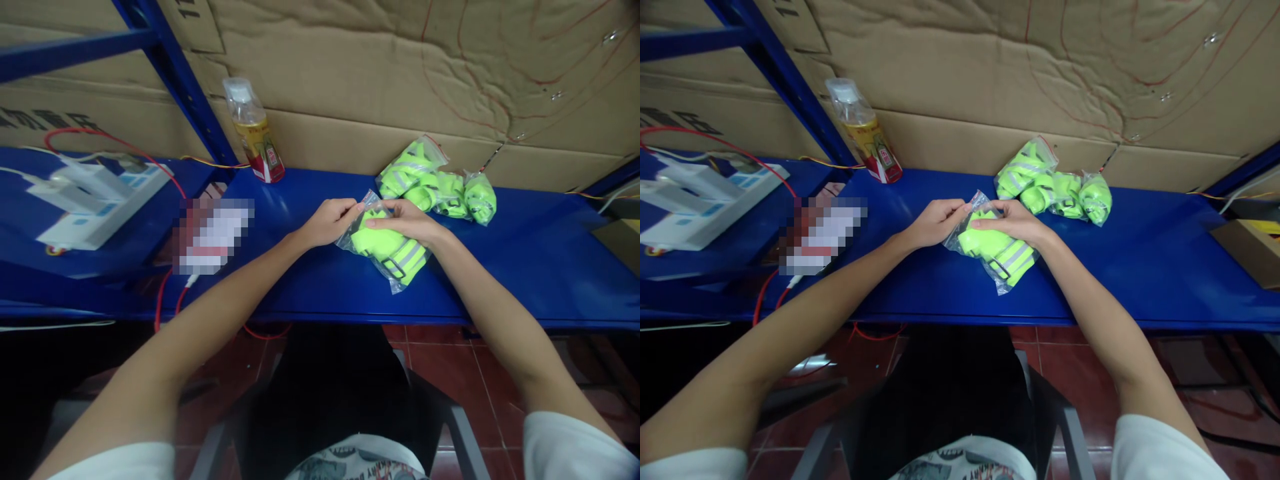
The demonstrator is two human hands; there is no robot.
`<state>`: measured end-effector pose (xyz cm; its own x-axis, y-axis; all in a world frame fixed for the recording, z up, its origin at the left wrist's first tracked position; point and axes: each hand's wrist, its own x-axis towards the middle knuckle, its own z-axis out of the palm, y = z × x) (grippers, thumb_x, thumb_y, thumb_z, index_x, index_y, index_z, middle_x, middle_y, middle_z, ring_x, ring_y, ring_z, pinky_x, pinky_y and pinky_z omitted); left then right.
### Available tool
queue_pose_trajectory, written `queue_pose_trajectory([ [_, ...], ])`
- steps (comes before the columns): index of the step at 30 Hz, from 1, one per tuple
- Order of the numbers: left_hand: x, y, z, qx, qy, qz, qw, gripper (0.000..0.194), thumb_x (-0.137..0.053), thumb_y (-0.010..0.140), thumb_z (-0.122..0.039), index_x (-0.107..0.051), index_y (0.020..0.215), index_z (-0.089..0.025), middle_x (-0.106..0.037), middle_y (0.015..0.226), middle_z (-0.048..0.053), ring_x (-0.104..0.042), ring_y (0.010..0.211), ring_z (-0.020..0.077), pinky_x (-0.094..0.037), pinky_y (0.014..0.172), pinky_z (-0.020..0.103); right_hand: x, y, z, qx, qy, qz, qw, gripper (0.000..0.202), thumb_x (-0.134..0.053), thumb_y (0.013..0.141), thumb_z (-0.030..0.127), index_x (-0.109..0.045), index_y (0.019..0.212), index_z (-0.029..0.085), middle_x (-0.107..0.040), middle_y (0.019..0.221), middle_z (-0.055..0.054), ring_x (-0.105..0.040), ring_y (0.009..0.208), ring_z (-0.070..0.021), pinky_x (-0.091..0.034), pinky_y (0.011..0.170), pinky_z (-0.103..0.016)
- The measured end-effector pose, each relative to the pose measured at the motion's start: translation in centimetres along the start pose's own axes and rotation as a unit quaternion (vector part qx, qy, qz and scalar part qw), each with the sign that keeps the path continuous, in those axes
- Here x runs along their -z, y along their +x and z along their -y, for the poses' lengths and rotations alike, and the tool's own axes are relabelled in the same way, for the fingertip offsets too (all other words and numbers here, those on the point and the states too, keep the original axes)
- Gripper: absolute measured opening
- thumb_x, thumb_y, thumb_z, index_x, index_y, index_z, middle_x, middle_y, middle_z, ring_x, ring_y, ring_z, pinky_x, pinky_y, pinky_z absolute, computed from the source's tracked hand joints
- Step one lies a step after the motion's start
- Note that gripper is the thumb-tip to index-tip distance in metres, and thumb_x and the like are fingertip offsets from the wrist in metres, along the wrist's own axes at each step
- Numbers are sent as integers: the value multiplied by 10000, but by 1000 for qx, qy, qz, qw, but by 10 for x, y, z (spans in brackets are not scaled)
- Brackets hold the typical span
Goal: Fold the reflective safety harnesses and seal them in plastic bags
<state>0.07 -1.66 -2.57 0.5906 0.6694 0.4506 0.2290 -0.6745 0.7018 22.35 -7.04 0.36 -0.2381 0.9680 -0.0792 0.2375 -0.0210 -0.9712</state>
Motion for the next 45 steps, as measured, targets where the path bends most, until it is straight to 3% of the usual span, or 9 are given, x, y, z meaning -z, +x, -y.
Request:
queue_pose_trajectory([
  [5,-5,1,1,-2,7,-34,999,517,-527,1037,-494,-417,622,-207,-400,569,-36,-354,560,107,-232,541,277,1,1,0,6,-8,-10,1000,524,-1013,644,444,-856,1101,241,-835,944,-33,-751,781,-186,-621,684,-288],
  [10,-14,1,4,60,-124,-59,989,596,-582,999,-669,-466,633,-212,-490,541,-27,-408,494,94,-268,479,248,5,0,0,-19,15,0,1000,528,-1011,646,479,-846,1089,246,-823,873,-41,-727,714,-179,-592,618,-283],
  [15,-17,1,15,124,-198,-27,972,686,-565,926,-837,-512,643,-214,-502,493,-27,-409,417,88,-261,428,246,8,1,-3,12,-18,3,1000,510,-1012,631,485,-846,1045,237,-787,813,-5,-648,631,-129,-511,572,-257],
  [20,-17,4,14,61,-88,-65,992,635,-503,1009,-717,-454,631,-209,-457,561,-30,-384,543,101,-263,508,258,7,1,-2,15,-35,-12,999,550,-1008,610,539,-820,990,190,-702,731,11,-565,597,-112,-441,549,-258],
  [26,-20,5,6,23,88,-121,988,511,-476,1056,-443,-372,609,-217,-419,545,-23,-376,545,119,-223,582,325,9,-2,6,18,-133,-38,990,542,-975,669,584,-782,961,170,-424,569,78,-274,516,-70,-168,477,-272],
  [29,-22,3,8,37,45,-126,990,553,-479,1052,-505,-364,594,-217,-392,545,-23,-360,545,118,-211,565,317,11,-2,5,33,-152,-31,987,539,-948,690,629,-759,904,171,-420,599,65,-273,546,-78,-160,498,-284],
  [35,-21,2,15,119,-159,-94,976,704,-450,988,-797,-515,606,-208,-477,526,-15,-420,507,110,-301,512,270,12,0,0,62,-150,-27,986,597,-935,678,683,-732,941,187,-324,602,86,-232,576,-86,-135,530,-287],
  [41,-19,1,10,45,-69,-90,993,568,-547,1021,-620,-423,643,-214,-409,597,-30,-356,565,109,-249,510,262,9,0,0,78,-148,-28,986,584,-930,689,682,-709,911,189,-284,617,89,-218,583,-89,-150,546,-297],
  [45,-17,4,11,30,-85,-128,988,554,-532,1026,-597,-381,648,-221,-363,623,-28,-326,590,117,-243,522,274,13,1,2,66,-165,-11,984,566,-870,759,722,-708,870,191,-377,618,64,-278,570,-91,-180,530,-292],
])
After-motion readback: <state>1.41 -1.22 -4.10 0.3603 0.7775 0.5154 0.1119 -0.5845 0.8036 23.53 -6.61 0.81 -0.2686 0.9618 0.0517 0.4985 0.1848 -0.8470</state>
